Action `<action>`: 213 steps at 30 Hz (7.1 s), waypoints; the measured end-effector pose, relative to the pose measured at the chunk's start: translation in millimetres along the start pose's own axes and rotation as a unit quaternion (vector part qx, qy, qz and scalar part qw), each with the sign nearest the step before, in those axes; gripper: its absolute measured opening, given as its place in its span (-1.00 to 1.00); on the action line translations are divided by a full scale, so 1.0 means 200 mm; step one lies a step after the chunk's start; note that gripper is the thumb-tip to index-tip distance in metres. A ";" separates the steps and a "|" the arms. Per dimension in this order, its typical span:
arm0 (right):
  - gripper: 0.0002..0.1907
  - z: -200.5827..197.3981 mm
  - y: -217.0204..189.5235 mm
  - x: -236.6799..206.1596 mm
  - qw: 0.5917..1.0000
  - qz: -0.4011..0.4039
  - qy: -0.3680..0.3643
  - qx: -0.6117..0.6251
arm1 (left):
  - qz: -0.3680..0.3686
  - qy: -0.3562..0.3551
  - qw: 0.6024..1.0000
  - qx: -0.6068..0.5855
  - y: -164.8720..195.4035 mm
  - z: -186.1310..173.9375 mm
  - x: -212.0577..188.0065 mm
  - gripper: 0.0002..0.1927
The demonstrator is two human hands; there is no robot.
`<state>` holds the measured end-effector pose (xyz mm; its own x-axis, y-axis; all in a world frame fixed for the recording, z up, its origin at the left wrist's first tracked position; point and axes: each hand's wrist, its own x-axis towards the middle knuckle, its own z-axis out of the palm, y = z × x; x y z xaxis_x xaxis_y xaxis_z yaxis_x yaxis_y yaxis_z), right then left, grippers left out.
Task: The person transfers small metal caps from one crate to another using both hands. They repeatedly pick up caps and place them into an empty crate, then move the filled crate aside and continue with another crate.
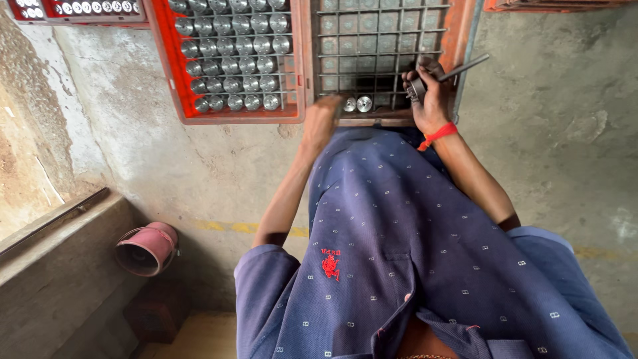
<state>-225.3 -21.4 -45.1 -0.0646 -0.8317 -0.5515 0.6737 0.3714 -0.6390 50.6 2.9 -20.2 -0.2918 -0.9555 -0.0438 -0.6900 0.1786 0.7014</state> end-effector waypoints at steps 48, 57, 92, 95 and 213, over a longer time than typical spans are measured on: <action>-0.82 -0.02 -0.05 0.02 0.998 0.029 -0.030 -0.056 | -0.107 -0.110 0.982 -0.108 0.38 0.33 0.11 -0.20; -0.85 -0.14 -0.06 0.04 1.000 -0.019 -0.018 -0.014 | 0.148 -0.043 0.988 0.015 0.15 0.22 0.04 -0.58; -0.87 -0.02 0.09 -0.14 0.992 0.098 -0.001 -0.083 | -0.110 0.136 0.597 -0.783 -0.19 -0.29 0.27 -0.50; -0.88 0.03 0.08 -0.10 0.993 0.072 -0.039 -0.079 | -0.176 0.155 0.688 -0.686 -0.04 0.00 0.23 -0.77; -0.82 -0.08 0.06 -0.19 0.994 -0.097 0.052 -0.016 | -0.144 0.205 0.952 0.174 -0.22 -0.59 0.96 -0.42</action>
<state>-226.5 20.6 -39.4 -0.2688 -0.8420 -0.4677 0.6173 0.2222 -0.7547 103.9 -216.7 24.3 0.1770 -0.9753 0.1320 -0.9008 -0.1065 0.4209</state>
